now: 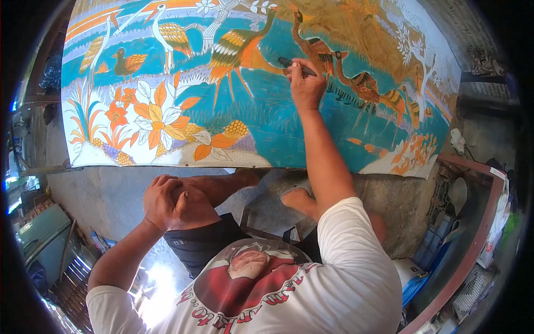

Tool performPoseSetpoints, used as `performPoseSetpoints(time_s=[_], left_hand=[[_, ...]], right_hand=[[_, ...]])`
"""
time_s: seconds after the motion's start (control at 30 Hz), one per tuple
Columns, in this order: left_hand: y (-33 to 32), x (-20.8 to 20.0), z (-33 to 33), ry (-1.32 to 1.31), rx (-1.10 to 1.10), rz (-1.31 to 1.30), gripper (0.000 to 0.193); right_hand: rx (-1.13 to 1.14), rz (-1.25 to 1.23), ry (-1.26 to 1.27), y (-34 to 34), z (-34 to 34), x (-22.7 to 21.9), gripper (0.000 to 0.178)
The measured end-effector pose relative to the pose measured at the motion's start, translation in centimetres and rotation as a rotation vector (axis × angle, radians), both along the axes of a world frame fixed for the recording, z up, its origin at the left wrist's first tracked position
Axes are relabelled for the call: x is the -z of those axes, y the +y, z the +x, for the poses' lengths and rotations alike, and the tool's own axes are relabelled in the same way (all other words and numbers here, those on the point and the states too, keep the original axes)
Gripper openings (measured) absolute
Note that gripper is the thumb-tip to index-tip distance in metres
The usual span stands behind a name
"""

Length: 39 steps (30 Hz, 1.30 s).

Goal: Manually apply dye to a large batik fabric with intricate patterns using a small brush.

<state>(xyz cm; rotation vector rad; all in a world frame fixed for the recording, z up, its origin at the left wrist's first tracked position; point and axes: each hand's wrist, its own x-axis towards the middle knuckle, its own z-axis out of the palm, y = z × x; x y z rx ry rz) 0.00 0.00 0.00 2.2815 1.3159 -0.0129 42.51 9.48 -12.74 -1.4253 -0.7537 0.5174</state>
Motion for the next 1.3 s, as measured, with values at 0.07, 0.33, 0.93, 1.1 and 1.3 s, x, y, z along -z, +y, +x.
performPoseSetpoints(time_s=[0.07, 0.33, 0.93, 1.1, 1.3], left_hand=[[0.1, 0.1, 0.3, -0.016, -0.012, -0.018, 0.039], [-0.4, -0.1, 0.0, -0.017, -0.009, 0.002, 0.039], [0.0, -0.3, 0.0, -0.02, -0.026, -0.003, 0.036], [0.0, -0.6, 0.2, -0.013, -0.014, 0.005, 0.035], [0.0, -0.8, 0.3, -0.047, 0.02, 0.035, 0.033]], right_hand=[[-0.004, -0.041, -0.059, -0.1, 0.4, 0.6, 0.012], [0.004, -0.01, -0.076, 0.0, -0.6, 0.3, 0.013], [0.026, 0.061, -0.123, 1.7, -2.3, 0.4, 0.011], [0.026, 0.029, -0.216, 2.2, -2.3, 0.6, 0.01], [0.021, 0.06, -0.158, 2.1, -2.6, 0.2, 0.01]])
